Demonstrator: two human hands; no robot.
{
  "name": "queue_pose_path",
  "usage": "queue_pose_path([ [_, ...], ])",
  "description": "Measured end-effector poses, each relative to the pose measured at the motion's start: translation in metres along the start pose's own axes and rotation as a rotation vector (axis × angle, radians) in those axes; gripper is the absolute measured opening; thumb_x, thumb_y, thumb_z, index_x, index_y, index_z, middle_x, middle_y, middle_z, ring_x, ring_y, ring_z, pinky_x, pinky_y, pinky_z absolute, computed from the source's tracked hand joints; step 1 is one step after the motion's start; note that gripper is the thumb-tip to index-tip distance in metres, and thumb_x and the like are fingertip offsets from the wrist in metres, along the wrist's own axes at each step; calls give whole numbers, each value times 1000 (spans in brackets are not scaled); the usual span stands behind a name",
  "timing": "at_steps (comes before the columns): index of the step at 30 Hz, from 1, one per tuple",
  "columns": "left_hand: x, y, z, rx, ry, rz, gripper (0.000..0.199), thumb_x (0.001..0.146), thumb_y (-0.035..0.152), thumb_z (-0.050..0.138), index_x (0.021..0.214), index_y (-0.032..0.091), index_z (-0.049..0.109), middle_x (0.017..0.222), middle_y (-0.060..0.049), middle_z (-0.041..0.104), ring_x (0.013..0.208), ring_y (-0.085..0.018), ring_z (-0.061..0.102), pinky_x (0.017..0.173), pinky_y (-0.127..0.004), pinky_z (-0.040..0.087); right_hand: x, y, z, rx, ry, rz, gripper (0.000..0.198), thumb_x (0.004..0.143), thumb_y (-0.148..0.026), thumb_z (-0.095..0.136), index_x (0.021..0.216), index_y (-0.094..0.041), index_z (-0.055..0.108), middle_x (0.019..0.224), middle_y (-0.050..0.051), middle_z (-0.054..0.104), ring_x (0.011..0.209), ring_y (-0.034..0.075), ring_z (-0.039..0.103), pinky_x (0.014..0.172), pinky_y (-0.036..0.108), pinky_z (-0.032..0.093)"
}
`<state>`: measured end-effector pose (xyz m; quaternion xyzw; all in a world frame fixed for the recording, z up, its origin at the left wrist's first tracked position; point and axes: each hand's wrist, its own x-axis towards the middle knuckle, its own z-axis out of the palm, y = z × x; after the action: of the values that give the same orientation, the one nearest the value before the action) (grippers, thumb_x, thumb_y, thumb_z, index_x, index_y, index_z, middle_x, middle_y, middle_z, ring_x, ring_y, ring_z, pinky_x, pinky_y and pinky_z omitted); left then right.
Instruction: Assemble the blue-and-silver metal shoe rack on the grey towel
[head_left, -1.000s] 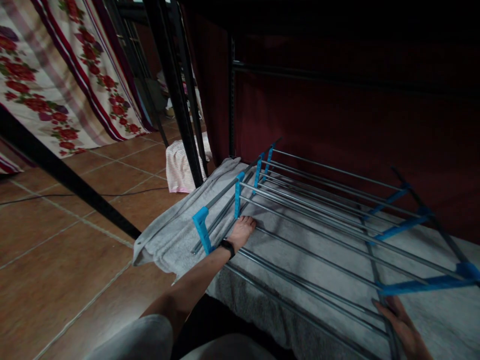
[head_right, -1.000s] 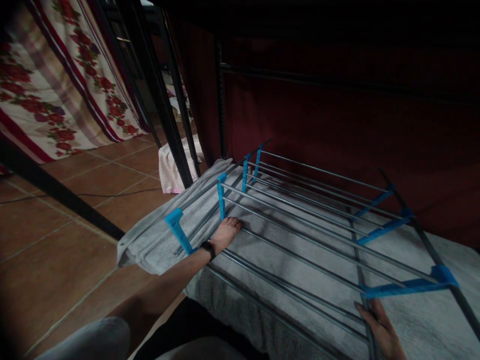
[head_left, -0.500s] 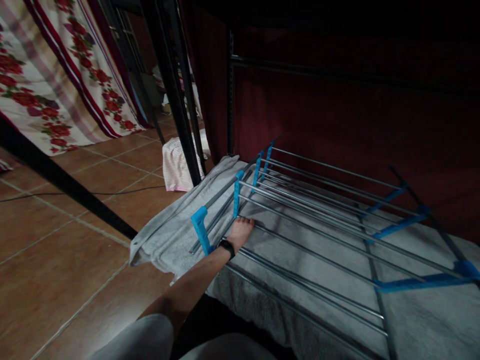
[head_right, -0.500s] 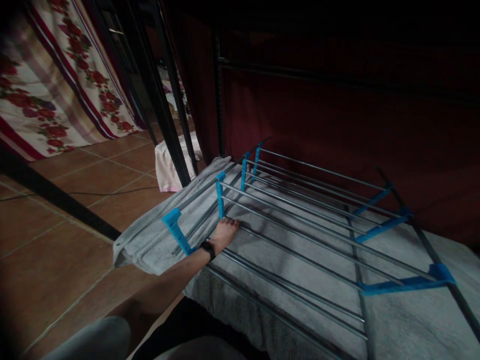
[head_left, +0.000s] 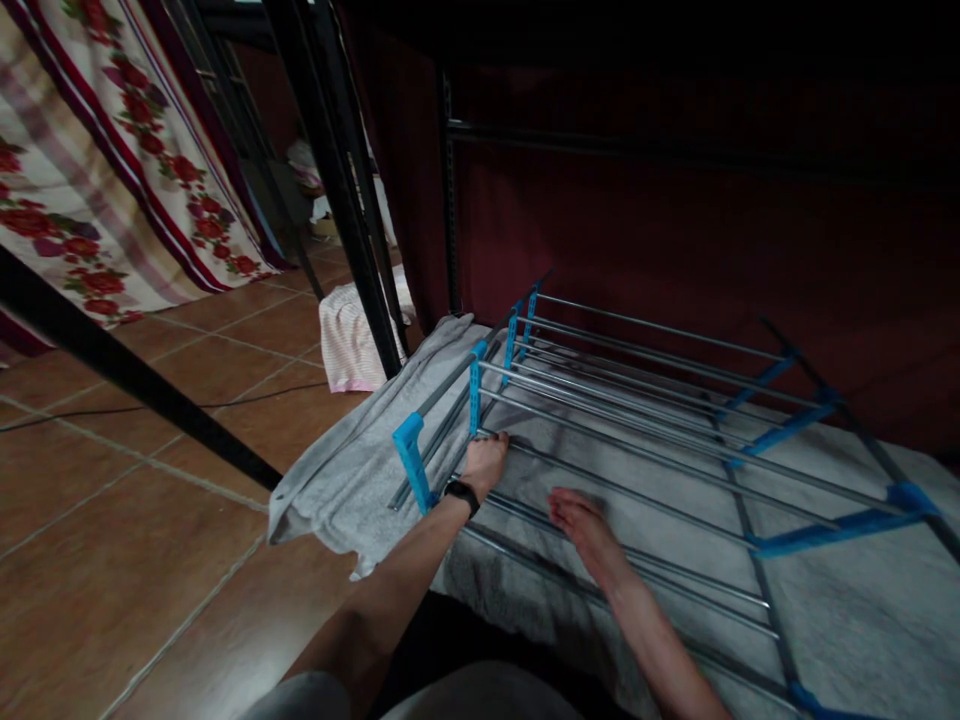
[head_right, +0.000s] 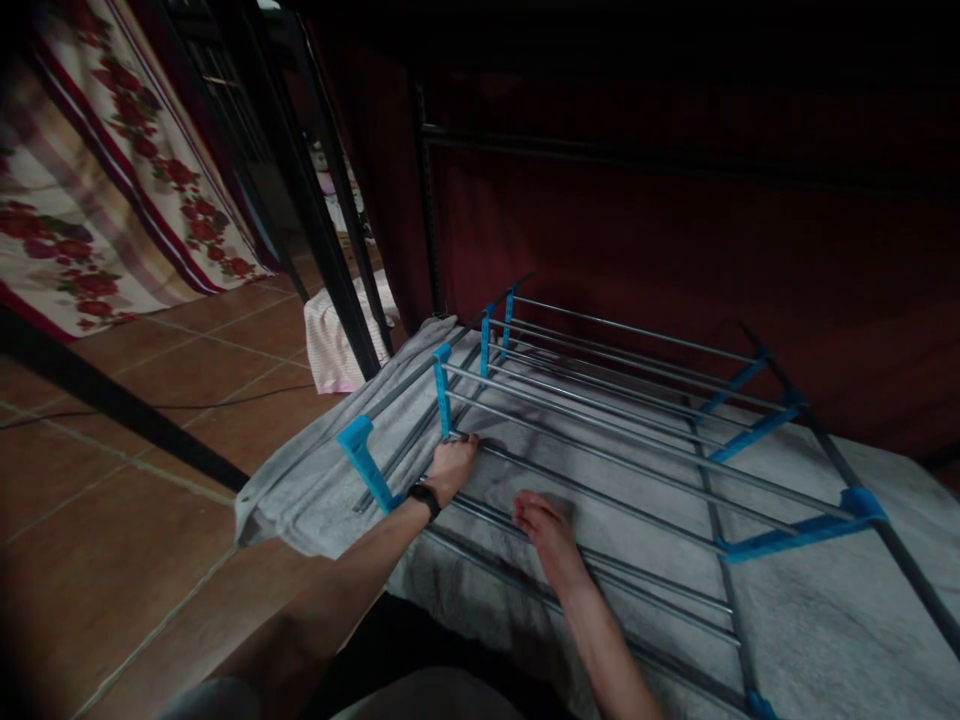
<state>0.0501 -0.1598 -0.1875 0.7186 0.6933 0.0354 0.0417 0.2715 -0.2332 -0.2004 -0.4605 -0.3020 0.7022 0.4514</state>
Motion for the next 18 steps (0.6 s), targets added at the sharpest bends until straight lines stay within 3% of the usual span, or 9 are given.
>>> queue_pose_path([
  [5,-4,-1,-4,-53,6,-6,37,99,9,38,129,10,59,106,-20,74,99,-27,73,84,-37,54,47,9,33,329,46,212,14,74,-5,65,78,-18,69,82,3,75,80,13,71,78,24,60],
  [12,-16,5,-11,-141,12,-39,45,98,8,37,140,10,55,118,-21,70,104,-30,69,85,-39,51,77,11,52,505,99,188,25,93,-7,49,79,-21,65,75,0,72,73,11,71,73,22,63],
  [15,-47,13,-24,-190,44,-25,50,100,15,41,150,12,46,125,-22,67,111,-33,66,91,-41,50,83,16,52,493,90,159,26,96,-9,48,80,-20,66,76,1,73,74,10,72,74,19,62],
  [18,-101,14,-46,-279,28,126,43,102,24,44,142,21,58,122,-14,70,105,-28,67,91,-37,51,87,22,49,467,56,118,19,95,-12,56,81,-20,66,77,2,73,72,12,72,71,21,63],
])
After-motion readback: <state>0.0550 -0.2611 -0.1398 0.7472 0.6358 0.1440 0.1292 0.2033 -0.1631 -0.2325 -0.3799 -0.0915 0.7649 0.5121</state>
